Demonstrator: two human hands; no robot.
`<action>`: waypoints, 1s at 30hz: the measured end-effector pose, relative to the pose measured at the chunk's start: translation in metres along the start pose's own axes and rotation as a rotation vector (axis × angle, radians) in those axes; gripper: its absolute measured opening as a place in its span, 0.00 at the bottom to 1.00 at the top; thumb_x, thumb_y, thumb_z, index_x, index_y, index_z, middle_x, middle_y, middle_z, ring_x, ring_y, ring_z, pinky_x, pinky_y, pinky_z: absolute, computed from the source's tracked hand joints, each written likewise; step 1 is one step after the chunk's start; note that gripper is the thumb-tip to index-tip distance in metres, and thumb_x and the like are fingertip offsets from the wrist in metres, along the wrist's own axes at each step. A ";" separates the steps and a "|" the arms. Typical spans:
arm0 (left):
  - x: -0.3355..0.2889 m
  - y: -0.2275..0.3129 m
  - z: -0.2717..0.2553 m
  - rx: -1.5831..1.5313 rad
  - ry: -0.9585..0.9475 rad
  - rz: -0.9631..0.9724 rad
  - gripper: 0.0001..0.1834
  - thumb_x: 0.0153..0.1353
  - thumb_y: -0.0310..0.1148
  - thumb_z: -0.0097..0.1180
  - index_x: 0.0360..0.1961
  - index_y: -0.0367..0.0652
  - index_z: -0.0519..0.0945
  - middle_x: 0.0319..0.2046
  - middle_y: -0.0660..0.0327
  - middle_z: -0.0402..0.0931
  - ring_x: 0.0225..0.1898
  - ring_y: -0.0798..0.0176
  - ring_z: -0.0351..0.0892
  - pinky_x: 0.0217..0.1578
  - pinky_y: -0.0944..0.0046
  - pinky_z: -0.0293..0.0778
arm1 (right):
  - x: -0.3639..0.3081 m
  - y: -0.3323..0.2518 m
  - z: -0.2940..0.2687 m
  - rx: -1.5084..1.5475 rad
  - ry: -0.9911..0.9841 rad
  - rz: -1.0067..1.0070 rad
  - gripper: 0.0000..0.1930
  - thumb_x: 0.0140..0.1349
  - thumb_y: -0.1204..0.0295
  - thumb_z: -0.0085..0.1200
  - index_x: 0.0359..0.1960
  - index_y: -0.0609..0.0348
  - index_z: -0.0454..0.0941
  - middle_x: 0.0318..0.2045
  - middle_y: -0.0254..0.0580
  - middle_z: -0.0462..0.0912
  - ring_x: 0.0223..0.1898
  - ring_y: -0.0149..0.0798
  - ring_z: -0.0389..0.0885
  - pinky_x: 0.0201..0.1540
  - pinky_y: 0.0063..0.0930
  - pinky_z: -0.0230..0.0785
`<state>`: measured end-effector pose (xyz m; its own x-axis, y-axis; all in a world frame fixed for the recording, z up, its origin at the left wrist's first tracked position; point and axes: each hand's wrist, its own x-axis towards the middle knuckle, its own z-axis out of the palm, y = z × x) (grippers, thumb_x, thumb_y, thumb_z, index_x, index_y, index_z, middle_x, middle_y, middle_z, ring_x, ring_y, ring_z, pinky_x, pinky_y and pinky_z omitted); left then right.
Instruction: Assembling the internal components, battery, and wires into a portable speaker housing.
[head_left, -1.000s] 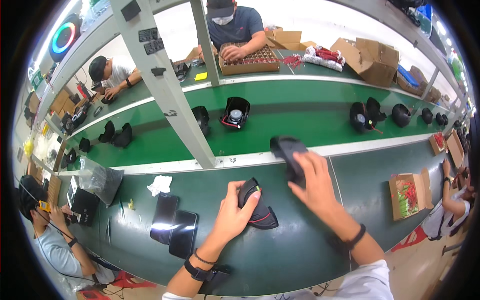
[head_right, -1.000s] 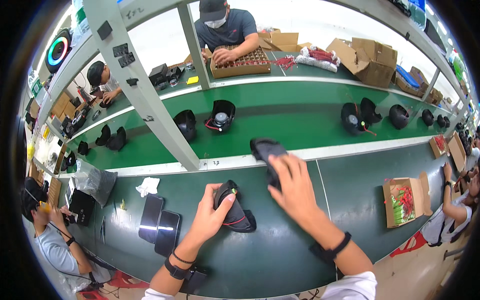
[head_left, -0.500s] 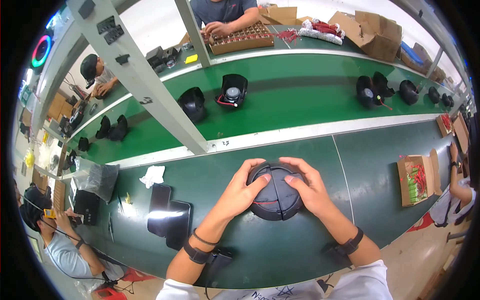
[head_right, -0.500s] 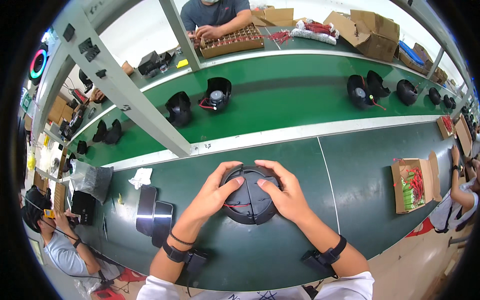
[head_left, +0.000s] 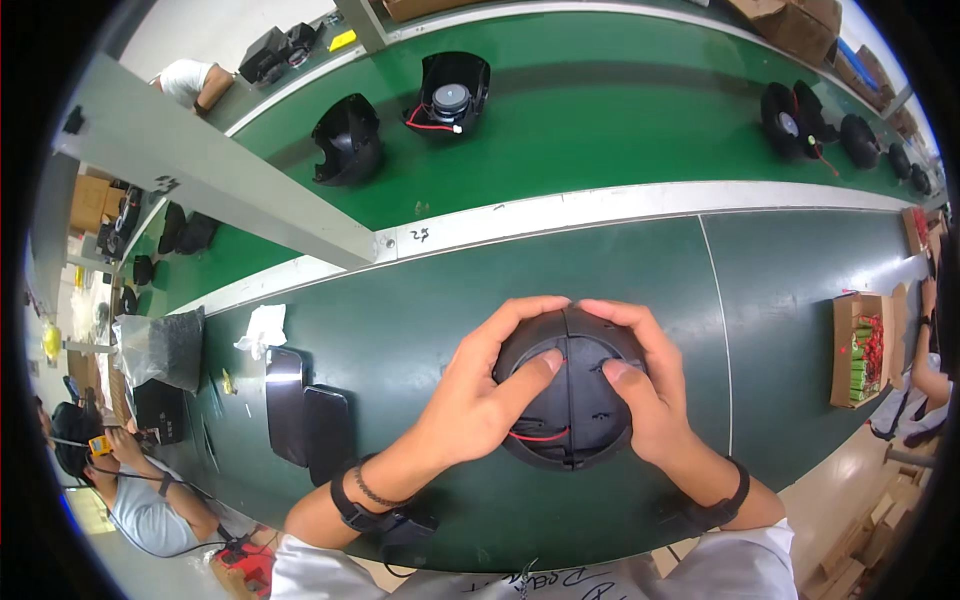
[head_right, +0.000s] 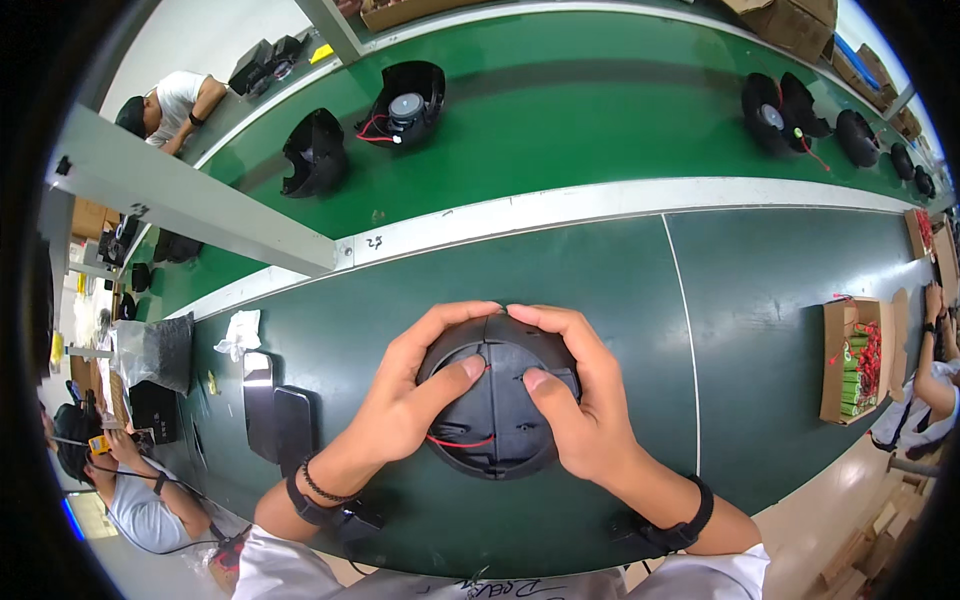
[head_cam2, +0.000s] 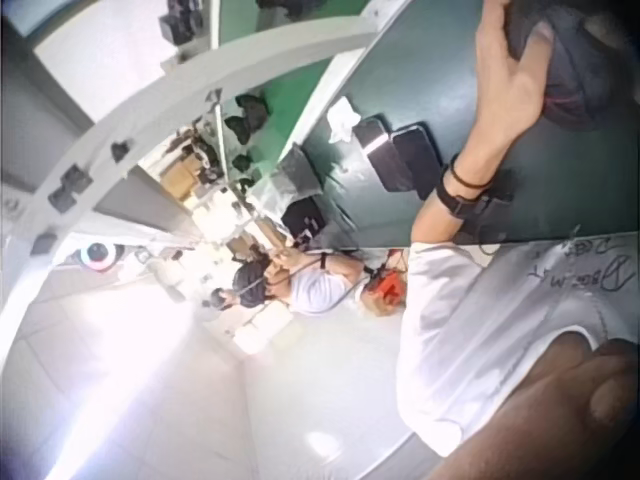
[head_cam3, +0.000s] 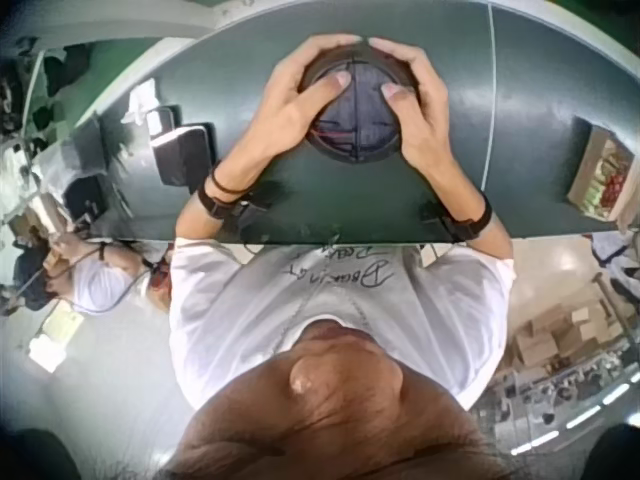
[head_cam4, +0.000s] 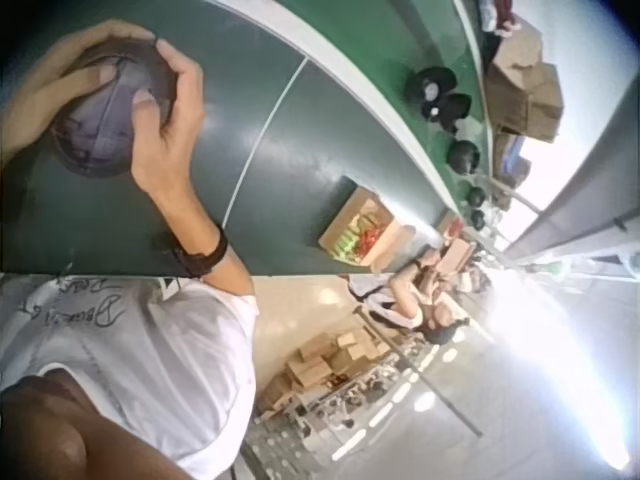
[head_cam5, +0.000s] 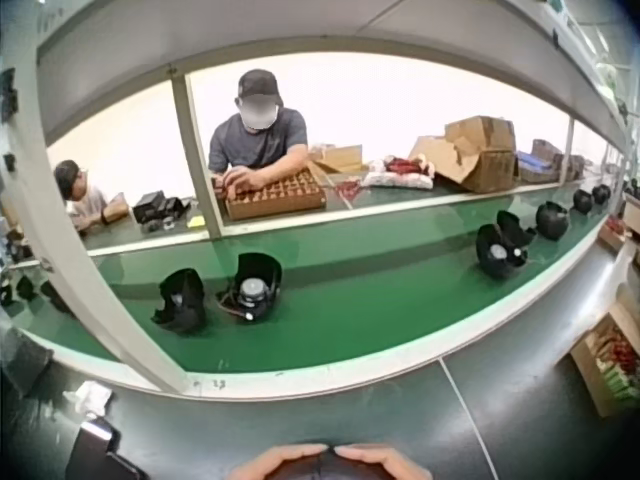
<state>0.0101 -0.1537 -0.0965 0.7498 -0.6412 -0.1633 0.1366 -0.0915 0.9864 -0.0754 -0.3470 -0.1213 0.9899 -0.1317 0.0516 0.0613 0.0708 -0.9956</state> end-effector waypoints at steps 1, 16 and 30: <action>0.001 -0.001 -0.001 0.007 -0.012 0.010 0.23 0.71 0.24 0.57 0.67 0.36 0.75 0.58 0.53 0.81 0.61 0.59 0.79 0.64 0.60 0.73 | -0.001 0.002 0.000 -0.008 0.006 -0.019 0.24 0.68 0.72 0.52 0.64 0.67 0.76 0.60 0.54 0.80 0.61 0.46 0.80 0.66 0.37 0.69; 0.004 -0.007 -0.004 -0.089 -0.050 0.046 0.27 0.61 0.19 0.59 0.64 0.32 0.81 0.67 0.42 0.75 0.69 0.49 0.75 0.68 0.53 0.71 | -0.016 0.021 -0.001 -0.132 0.055 -0.148 0.31 0.62 0.64 0.56 0.65 0.72 0.73 0.61 0.67 0.75 0.60 0.53 0.77 0.63 0.43 0.71; 0.013 -0.006 -0.008 0.012 -0.132 0.155 0.28 0.63 0.22 0.54 0.66 0.32 0.77 0.67 0.39 0.73 0.69 0.45 0.75 0.68 0.51 0.71 | -0.011 0.023 0.002 -0.073 0.078 -0.195 0.32 0.64 0.61 0.56 0.64 0.75 0.72 0.59 0.68 0.74 0.59 0.53 0.78 0.63 0.41 0.72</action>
<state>0.0243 -0.1549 -0.1045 0.6695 -0.7428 -0.0067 0.0179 0.0071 0.9998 -0.0846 -0.3418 -0.1442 0.9470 -0.2125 0.2408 0.2389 -0.0353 -0.9704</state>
